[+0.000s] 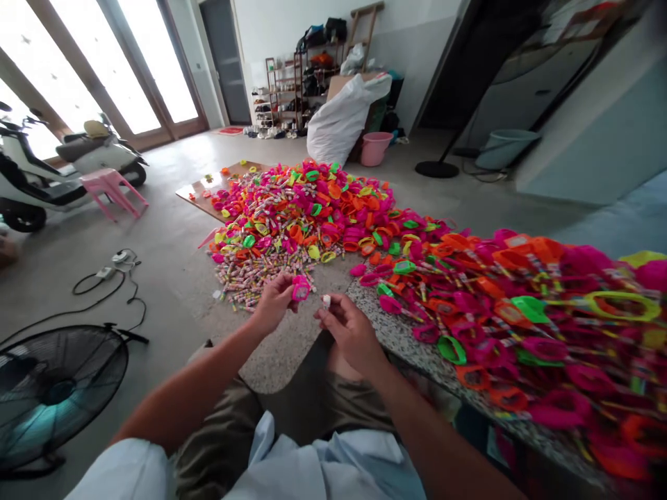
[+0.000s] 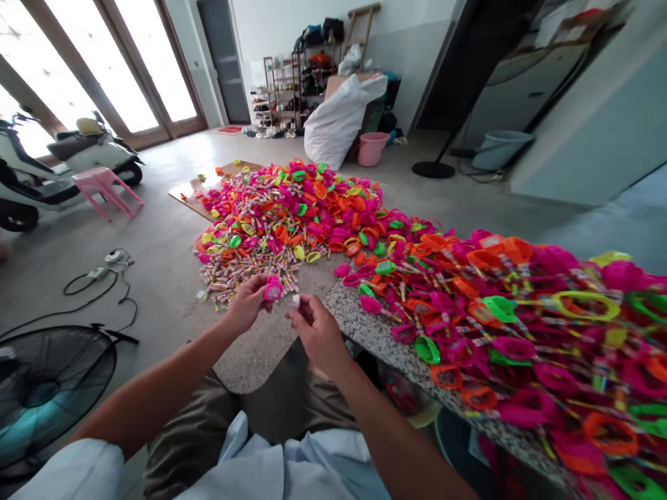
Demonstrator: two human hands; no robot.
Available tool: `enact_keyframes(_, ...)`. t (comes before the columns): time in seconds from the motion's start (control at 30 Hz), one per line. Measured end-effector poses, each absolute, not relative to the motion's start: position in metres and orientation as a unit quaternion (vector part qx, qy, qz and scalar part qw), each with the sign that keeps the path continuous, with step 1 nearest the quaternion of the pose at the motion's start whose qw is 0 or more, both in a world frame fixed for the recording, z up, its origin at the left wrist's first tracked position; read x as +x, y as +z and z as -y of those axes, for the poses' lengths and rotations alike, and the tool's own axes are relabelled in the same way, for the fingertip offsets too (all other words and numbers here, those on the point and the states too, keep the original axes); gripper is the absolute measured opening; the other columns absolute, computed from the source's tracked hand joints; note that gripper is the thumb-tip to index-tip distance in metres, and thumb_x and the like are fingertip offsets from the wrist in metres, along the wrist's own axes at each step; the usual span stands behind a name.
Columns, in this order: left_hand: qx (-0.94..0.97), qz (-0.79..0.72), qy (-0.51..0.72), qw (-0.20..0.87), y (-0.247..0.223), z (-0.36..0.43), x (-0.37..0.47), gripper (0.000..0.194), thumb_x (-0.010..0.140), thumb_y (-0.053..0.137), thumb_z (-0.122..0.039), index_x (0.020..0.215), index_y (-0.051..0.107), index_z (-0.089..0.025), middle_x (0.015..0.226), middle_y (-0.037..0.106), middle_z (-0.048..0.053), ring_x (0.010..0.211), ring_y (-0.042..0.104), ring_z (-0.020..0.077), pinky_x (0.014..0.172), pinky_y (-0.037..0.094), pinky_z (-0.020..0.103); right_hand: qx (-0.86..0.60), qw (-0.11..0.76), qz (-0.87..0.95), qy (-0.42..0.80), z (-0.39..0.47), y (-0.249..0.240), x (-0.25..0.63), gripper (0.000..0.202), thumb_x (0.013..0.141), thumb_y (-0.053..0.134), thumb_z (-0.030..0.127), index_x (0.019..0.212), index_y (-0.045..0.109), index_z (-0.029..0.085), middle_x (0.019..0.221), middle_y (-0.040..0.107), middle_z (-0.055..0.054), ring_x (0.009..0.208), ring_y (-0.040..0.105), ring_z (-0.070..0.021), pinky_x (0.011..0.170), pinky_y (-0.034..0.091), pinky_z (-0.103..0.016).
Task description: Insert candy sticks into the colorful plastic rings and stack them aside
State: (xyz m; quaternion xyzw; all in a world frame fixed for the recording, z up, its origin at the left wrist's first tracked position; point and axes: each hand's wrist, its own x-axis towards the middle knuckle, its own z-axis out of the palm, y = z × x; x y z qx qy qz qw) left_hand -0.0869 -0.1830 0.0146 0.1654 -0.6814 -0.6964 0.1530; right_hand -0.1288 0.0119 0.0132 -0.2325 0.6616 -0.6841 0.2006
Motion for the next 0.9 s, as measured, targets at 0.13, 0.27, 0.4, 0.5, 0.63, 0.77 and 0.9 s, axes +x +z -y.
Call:
enact_keyframes(0.13,0.157,0.682,-0.686,0.198,0.025,0.164,-0.041,0.044,0.084,0.077,-0.059,0.093,0.064,-0.018,0.071,0.063,-0.002,0.049,0.052,0.0076,0.044,0.047,0.02,-0.279,0.157,-0.674,-0.666,-0.001,0.03,-0.101,0.028,0.093,0.07,0.052,0.106,0.067,0.028,0.099,0.073,-0.004,0.087,0.067,-0.0223,0.075,0.055,-0.034)
enact_keyframes(0.27,0.182,0.719,-0.625,0.242,0.034,0.156,-0.015,0.032,0.089,0.074,-0.049,0.096,0.067,-0.019,0.069,0.063,-0.003,0.05,0.053,0.0077,0.045,0.045,0.018,-0.265,0.221,-0.626,-0.699,0.002,0.033,-0.086,0.031,0.089,0.076,0.053,0.1,0.065,0.026,0.088,0.07,-0.001,0.077,0.067,-0.0195,0.065,0.053,-0.03)
enact_keyframes(0.4,0.15,0.717,-0.657,0.176,0.035,0.154,-0.002,0.034,0.088,0.075,-0.05,0.094,0.066,-0.018,0.066,0.06,-0.003,0.05,0.053,0.0082,0.046,0.046,0.019,-0.226,0.26,-0.577,-0.741,0.008,0.039,-0.084,0.04,0.079,0.086,0.054,0.091,0.063,0.023,0.074,0.067,0.002,0.063,0.063,-0.0155,0.057,0.052,-0.027)
enact_keyframes(0.5,0.122,0.72,-0.669,0.138,0.033,0.158,0.005,0.041,0.09,0.072,-0.05,0.112,0.066,-0.016,0.078,0.066,0.001,0.059,0.061,0.0111,0.05,0.051,0.02,-0.189,0.285,-0.546,-0.765,0.011,0.048,-0.086,0.045,0.072,0.09,0.054,0.088,0.064,0.021,0.067,0.066,0.004,0.054,0.059,-0.0125,0.053,0.053,-0.026)
enact_keyframes(0.63,0.055,0.784,-0.561,0.259,0.038,0.165,0.02,0.051,0.098,0.067,-0.039,0.144,0.053,-0.023,0.135,0.064,0.015,0.104,0.07,0.0199,0.075,0.063,0.029,-0.13,0.333,-0.492,-0.794,0.01,0.06,-0.089,0.046,0.065,0.097,0.044,0.09,0.067,0.02,0.067,0.067,0.005,0.052,0.059,-0.0098,0.05,0.056,-0.022)
enact_keyframes(0.77,-0.081,0.874,-0.348,0.329,0.052,0.169,0.035,0.051,0.1,0.064,-0.023,0.15,0.051,-0.024,0.149,0.057,0.017,0.138,0.056,0.0274,0.108,0.055,0.044,-0.072,0.418,-0.426,-0.799,0.007,0.065,-0.093,0.033,0.071,0.095,0.026,0.087,0.068,0.018,0.062,0.066,0.005,0.049,0.059,-0.0088,0.048,0.058,-0.019)
enact_keyframes(0.9,-0.132,0.901,-0.227,0.344,0.055,0.17,0.036,0.033,0.098,0.066,-0.018,0.131,0.062,-0.022,0.126,0.07,0.012,0.125,0.062,0.0263,0.109,0.052,0.045,-0.036,0.471,-0.387,-0.792,0.009,0.066,-0.095,0.018,0.082,0.086,0.018,0.088,0.069,0.018,0.063,0.068,0.004,0.051,0.062,-0.0071,0.052,0.058,-0.015)
